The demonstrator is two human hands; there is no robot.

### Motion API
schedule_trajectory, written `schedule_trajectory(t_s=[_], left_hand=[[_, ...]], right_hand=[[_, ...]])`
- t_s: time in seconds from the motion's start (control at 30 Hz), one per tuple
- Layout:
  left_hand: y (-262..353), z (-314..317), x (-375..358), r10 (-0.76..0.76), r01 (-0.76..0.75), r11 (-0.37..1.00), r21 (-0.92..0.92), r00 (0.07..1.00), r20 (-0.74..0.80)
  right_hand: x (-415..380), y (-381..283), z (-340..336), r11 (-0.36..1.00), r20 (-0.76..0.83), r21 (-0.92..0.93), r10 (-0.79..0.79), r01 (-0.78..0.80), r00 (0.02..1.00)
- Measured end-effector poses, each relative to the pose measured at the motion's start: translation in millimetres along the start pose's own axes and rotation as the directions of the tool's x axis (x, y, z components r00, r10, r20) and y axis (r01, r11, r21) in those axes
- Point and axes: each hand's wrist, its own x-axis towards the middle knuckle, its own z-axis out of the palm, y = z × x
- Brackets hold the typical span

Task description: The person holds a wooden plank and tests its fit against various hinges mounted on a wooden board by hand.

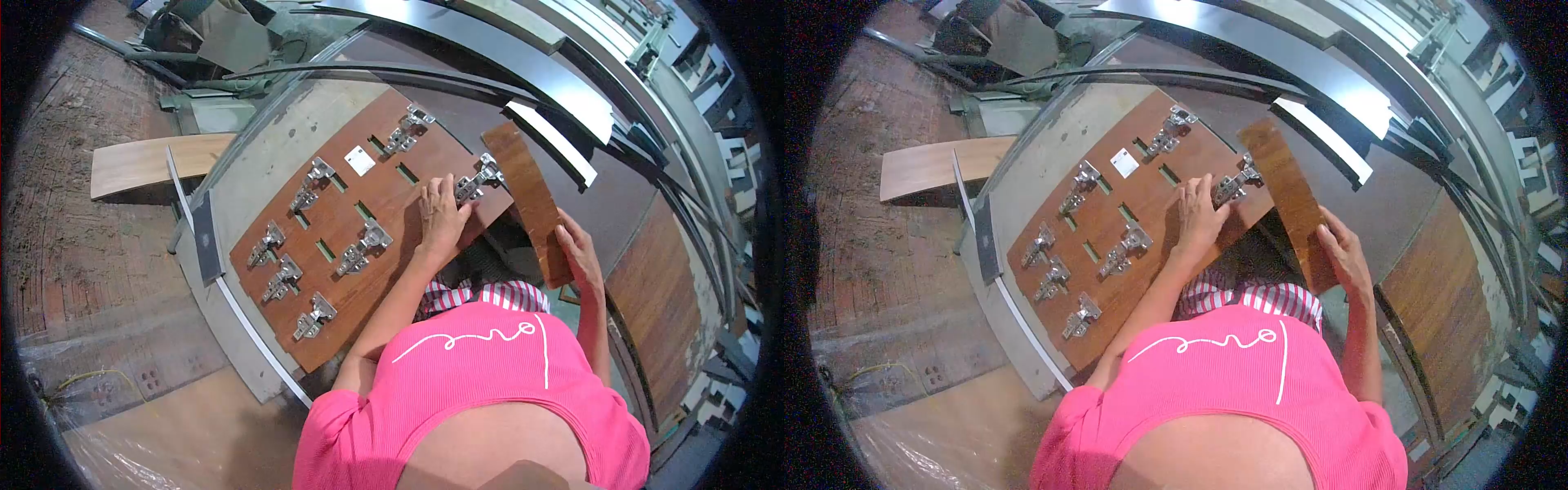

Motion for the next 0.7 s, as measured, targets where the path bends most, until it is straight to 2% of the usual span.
schedule_trajectory(t_s=[0.1, 0.17, 0.2, 0.23, 0.33, 0.43, 0.5, 0.53, 0.6, 0.63, 0.7], left_hand=[[2, 7, 5, 0.035, -0.032, 0.999, 0.034, 0.997, -0.076], [-3, 14, 8, 0.008, -0.013, 0.988, 0.151, 0.999, 0.032], [-6, 20, 8, 0.051, -0.045, 0.989, 0.139, 0.998, -0.043], [-6, 20, 8, 0.051, -0.044, 0.989, 0.142, 0.997, -0.05], [-4, 18, 7, 0.107, -0.098, 0.993, 0.071, 0.986, -0.128], [-2, 13, 5, 0.077, -0.067, 0.992, 0.104, 0.992, -0.102], [-2, 7, 6, 0.031, -0.036, 0.99, 0.134, 0.999, 0.034], [-6, 3, 10, 0.031, -0.034, 0.99, 0.135, 0.999, 0.024], [-21, -13, 23, 0.011, 0.008, 0.989, -0.151, 0.993, 0.12], [-20, -34, 33, -0.102, 0.14, 0.965, -0.22, 0.979, 0.176], [-44, -53, 57, -0.195, 0.225, 0.952, -0.209, 0.969, 0.154]], right_hand=[[-6, 0, 3, 0.998, 0.039, 0.062, 0.029, -0.032, 0.999], [-7, 3, 6, 0.999, 0.1, 0.036, 0.033, -0.037, 0.994], [-7, 8, 7, 0.994, 0.146, 0.094, 0.045, -0.059, 0.988], [-6, 17, 8, 0.994, 0.15, 0.094, 0.039, -0.053, 0.988], [-6, 27, 12, 0.999, 0.139, 0.02, 0.037, -0.04, 0.99], [-6, 18, 15, 0.998, 0.144, 0.058, 0.022, -0.03, 0.989], [-1, 18, 18, 0.998, 0.135, 0.056, 0.02, -0.028, 0.991], [3, 17, 19, 0.998, 0.121, 0.056, 0.022, -0.029, 0.992], [15, 9, 24, 0.999, 0.145, 0.052, -0.007, 0.0, 0.989], [20, 4, 29, 0.999, 0.164, 0.05, -0.028, 0.02, 0.986], [28, -18, 43, 0.999, 0.163, 0.033, -0.047, 0.042, 0.985]])
